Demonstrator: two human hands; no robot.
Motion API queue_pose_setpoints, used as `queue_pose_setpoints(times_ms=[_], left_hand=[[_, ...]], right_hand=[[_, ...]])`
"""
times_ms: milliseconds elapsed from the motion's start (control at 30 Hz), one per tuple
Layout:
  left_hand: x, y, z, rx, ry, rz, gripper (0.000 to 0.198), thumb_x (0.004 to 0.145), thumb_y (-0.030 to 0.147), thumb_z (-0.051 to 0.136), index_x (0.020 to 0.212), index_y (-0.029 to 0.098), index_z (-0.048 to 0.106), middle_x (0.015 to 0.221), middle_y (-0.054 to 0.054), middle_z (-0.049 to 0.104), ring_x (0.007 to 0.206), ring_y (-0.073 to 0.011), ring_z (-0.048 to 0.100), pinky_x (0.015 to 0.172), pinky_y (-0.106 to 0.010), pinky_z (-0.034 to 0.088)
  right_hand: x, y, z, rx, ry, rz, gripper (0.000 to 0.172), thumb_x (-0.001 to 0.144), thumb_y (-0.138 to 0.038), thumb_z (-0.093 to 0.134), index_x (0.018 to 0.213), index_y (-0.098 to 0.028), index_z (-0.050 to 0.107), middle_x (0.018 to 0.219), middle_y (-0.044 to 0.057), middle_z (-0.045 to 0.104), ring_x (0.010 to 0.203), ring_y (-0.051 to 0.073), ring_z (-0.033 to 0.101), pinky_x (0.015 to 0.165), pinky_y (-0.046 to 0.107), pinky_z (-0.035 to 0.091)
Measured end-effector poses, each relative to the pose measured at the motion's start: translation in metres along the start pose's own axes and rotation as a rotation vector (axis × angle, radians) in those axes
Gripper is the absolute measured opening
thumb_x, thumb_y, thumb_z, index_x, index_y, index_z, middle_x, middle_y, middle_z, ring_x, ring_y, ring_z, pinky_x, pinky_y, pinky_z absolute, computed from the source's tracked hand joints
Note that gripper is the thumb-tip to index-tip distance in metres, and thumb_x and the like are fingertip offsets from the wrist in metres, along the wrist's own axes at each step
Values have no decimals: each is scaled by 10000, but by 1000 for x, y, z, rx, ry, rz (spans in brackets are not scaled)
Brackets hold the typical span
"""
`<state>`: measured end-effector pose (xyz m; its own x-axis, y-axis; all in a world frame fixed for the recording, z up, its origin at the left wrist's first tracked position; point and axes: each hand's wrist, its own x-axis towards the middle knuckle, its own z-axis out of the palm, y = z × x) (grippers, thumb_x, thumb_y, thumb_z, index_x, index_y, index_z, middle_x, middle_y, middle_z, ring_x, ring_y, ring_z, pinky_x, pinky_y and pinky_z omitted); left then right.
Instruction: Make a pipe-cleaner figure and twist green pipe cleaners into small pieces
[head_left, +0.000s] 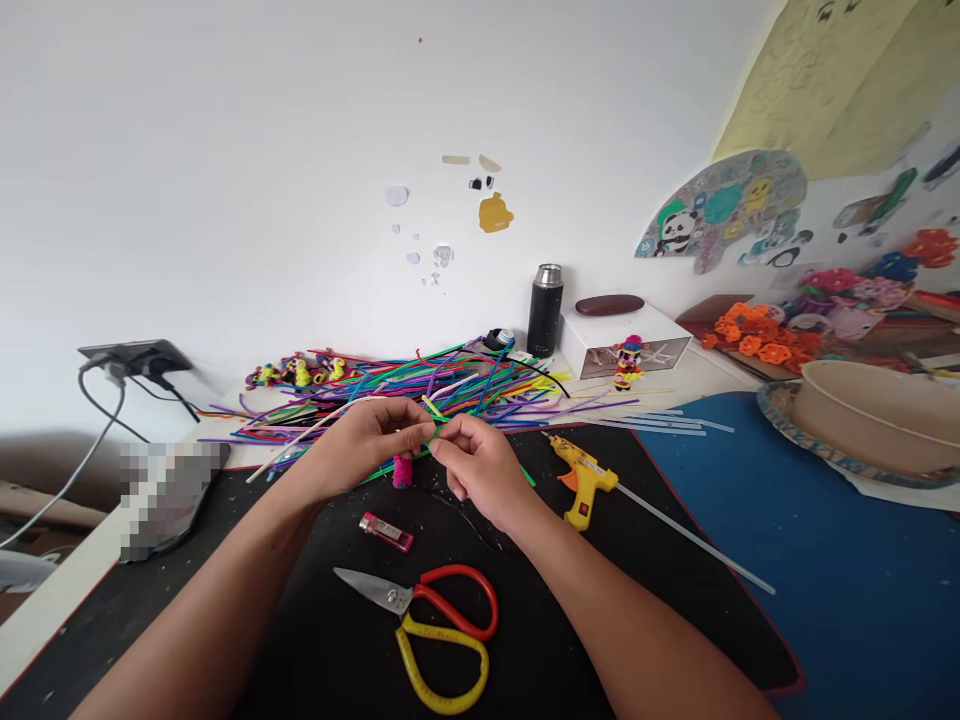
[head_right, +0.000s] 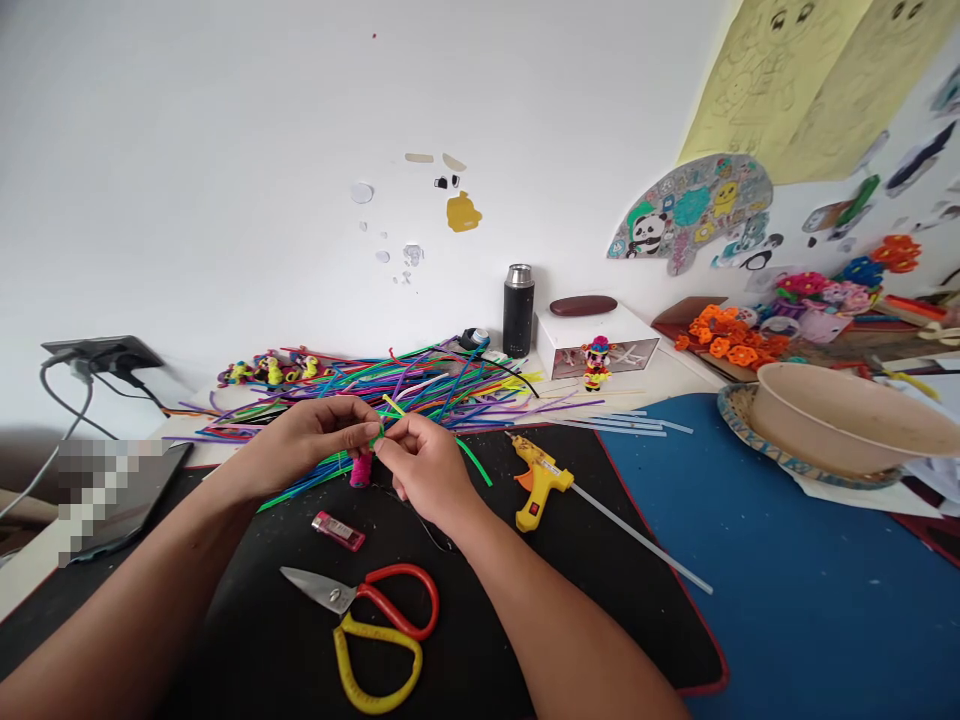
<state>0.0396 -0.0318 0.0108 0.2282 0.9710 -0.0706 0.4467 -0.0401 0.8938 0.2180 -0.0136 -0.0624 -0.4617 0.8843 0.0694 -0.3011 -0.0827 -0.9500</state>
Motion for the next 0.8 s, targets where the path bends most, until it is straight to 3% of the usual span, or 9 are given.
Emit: queue_pose_setpoints(times_ms=[400,600,800], left_hand=[[3,-6,-4,-37,-62,-31,377,852,560,764,873,187,714,770,-37,718,690,-214,676,687,-330,534],[6,-16,-1,-206,-75,-22,348,857,517,785,890,178,718,785,-36,675,685,-181,613,651,-309,525],[10,-20,10,-377,-12,-50,375,801,504,845,835,159,700,742,-18,597,650,-139,532,547,-241,468]], right_hand=[[-1,2,1,-16,-31,-1,224,825,-379,720,777,-223,566,532,-112,492,343,69,424,367,216,266],[-1,-1,1,3,-35,-1,251,825,-401,727,773,-227,553,499,-126,460,331,69,412,362,215,252],[0,-1,0,15,-17,-14,271,823,-420,731,779,-226,548,507,-119,493,327,64,408,359,211,245]])
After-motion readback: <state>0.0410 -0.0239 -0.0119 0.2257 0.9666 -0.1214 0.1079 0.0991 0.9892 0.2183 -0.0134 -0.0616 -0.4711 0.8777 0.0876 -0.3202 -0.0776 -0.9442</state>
